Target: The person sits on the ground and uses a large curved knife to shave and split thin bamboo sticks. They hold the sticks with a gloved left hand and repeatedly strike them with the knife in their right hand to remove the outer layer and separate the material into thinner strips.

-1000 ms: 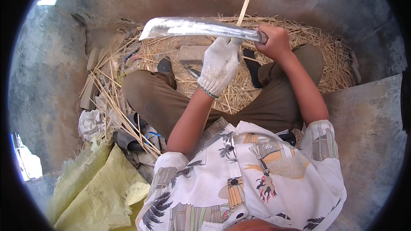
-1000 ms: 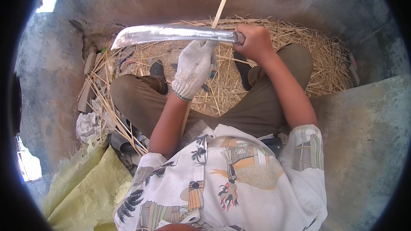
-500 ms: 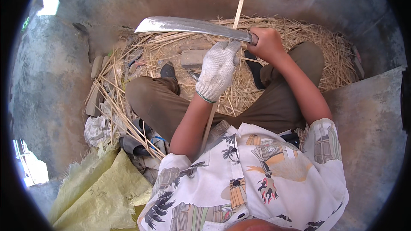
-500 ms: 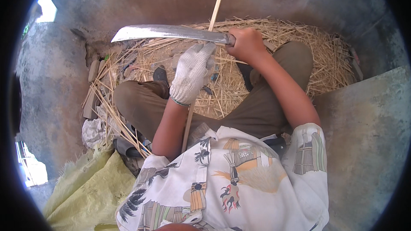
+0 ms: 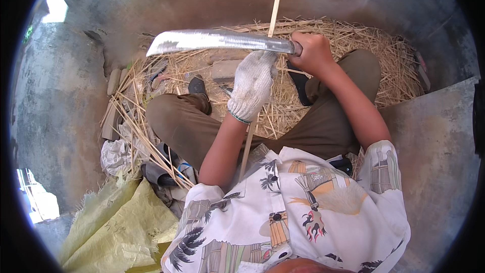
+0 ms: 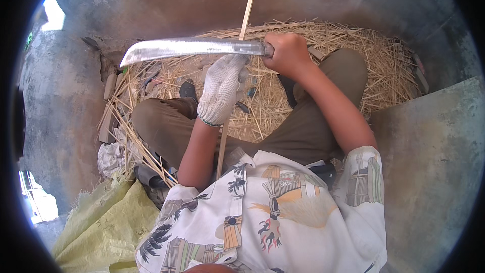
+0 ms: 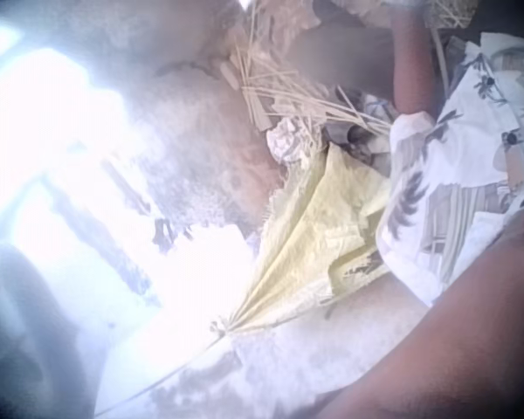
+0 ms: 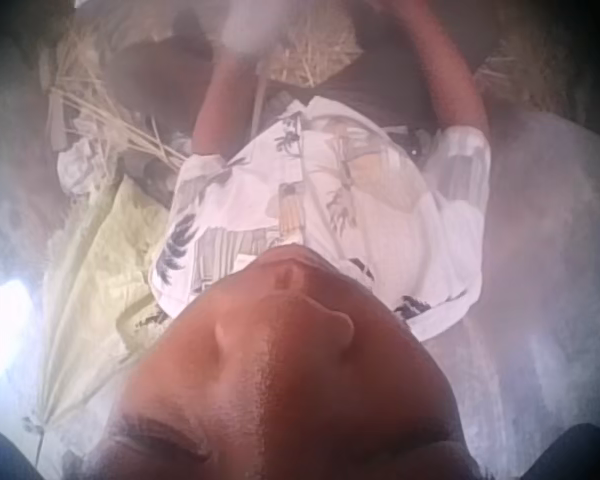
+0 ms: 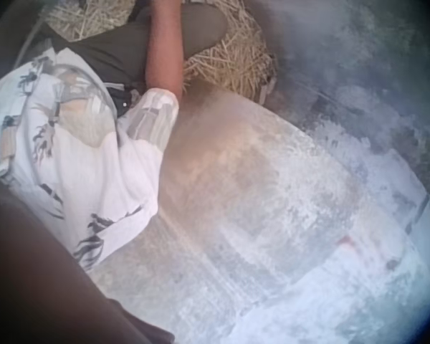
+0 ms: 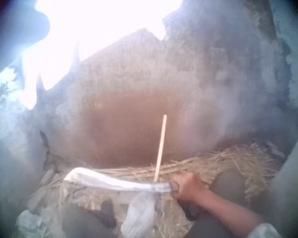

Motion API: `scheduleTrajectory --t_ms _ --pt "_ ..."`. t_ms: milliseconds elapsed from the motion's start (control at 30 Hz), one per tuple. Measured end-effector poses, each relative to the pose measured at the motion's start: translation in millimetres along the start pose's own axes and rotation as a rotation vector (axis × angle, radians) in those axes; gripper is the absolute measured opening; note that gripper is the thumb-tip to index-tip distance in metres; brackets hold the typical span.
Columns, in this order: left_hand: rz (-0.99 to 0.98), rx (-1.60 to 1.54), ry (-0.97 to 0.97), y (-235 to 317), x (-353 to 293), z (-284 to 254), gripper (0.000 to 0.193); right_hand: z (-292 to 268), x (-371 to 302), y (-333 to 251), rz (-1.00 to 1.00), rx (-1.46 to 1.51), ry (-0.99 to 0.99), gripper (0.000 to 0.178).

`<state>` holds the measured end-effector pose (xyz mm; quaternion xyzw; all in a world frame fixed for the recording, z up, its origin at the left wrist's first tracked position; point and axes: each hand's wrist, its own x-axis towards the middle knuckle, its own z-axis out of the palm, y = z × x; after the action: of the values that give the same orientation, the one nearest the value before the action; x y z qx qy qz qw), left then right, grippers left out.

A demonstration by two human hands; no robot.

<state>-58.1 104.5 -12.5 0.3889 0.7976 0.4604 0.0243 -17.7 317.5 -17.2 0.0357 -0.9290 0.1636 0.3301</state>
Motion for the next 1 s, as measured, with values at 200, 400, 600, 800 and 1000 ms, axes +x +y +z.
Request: scheduleTrajectory --t_ms 200,400,600,800,1000 --pt "-0.151 -0.317 -0.063 4 1 6 0.024 4 0 9 -0.014 -0.064 0.011 0.019" --pt "-0.306 -0.773 -0.021 -10 -5 14 0.019 -3 -3 -1 -0.055 -0.061 -0.029 0.019" --pt "-0.454 -0.831 -0.047 16 -1 2 0.023 13 -1 6 0.037 -0.054 -0.008 0.023" --pt "-0.664 -0.928 -0.065 40 1 -11 0.025 11 -1 6 0.077 -0.11 -0.026 0.022" --pt "-0.666 -0.957 -0.032 31 1 -6 0.026 10 -3 3 0.044 -0.147 -0.013 0.02"
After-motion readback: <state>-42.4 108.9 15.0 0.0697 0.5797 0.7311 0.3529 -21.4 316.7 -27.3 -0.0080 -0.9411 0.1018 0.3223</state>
